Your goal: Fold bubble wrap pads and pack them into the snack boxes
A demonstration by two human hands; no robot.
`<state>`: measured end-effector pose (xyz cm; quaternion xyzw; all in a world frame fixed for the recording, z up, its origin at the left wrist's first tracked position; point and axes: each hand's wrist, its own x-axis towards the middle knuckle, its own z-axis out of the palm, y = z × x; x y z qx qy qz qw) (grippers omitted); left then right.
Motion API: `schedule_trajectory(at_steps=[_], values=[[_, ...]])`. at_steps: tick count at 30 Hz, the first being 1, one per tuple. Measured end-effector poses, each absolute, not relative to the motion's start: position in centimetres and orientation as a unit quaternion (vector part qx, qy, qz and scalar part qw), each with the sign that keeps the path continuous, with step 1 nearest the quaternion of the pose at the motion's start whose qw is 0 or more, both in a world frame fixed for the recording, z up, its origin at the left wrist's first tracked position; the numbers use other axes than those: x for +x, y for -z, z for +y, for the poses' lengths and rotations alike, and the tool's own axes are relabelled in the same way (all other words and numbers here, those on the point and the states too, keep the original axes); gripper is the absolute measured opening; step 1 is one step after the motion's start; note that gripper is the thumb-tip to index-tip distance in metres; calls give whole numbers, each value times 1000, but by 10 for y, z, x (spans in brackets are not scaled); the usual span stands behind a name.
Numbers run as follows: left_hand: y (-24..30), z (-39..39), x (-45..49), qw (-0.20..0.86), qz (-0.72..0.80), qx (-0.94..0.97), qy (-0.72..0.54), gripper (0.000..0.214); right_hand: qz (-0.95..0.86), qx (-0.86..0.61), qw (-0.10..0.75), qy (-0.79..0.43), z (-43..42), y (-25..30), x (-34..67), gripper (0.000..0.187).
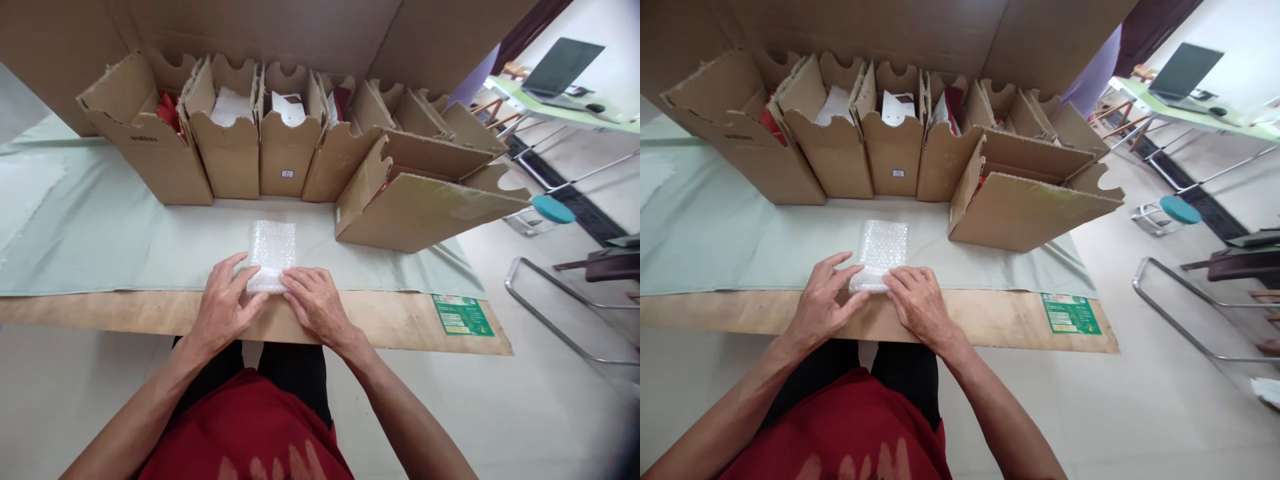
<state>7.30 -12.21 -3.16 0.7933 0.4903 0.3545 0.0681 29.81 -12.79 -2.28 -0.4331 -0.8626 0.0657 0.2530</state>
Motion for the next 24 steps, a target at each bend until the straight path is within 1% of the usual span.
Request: schedule_trajectory(at_steps=[3, 5, 7, 9, 11, 13, 15, 17, 19, 21, 24], values=[[23, -133, 63, 139, 437, 817, -350, 33, -845, -432, 270, -159, -125, 13, 301, 26], [20, -136, 59, 207, 450, 796, -347, 31, -829, -443, 265, -217, -124, 8, 303, 29], [20, -132, 58, 260, 498, 751, -346, 31, -803, -477, 268, -237, -123, 7, 303, 31], [21, -122, 61, 283, 550, 706, -345, 37, -784, -511, 289, -201, -122, 9, 302, 33], [22, -108, 67, 285, 583, 679, -342, 43, -788, -520, 306, -125, -122, 14, 300, 37], [24, -93, 73, 273, 605, 672, -328, 44, -812, -505, 284, -62, -122, 18, 297, 42], [24, -83, 77, 251, 621, 671, -317, 44, -840, -488, 235, -33, -120, 20, 294, 46], [24, -80, 79, 234, 629, 665, -327, 45, -859, -475, 191, -27, -115, 22, 290, 47], [24, -87, 79, 241, 630, 640, -367, 48, -864, -470, 175, -30, -108, 23, 287, 41], [23, -102, 77, 280, 630, 587, -424, 50, -858, -474, 190, -42, -102, 24, 286, 35], [22, -130, 75, 398, 604, 483, -494, 51, -823, -498, 257, -92, -101, 22, 287, 30]])
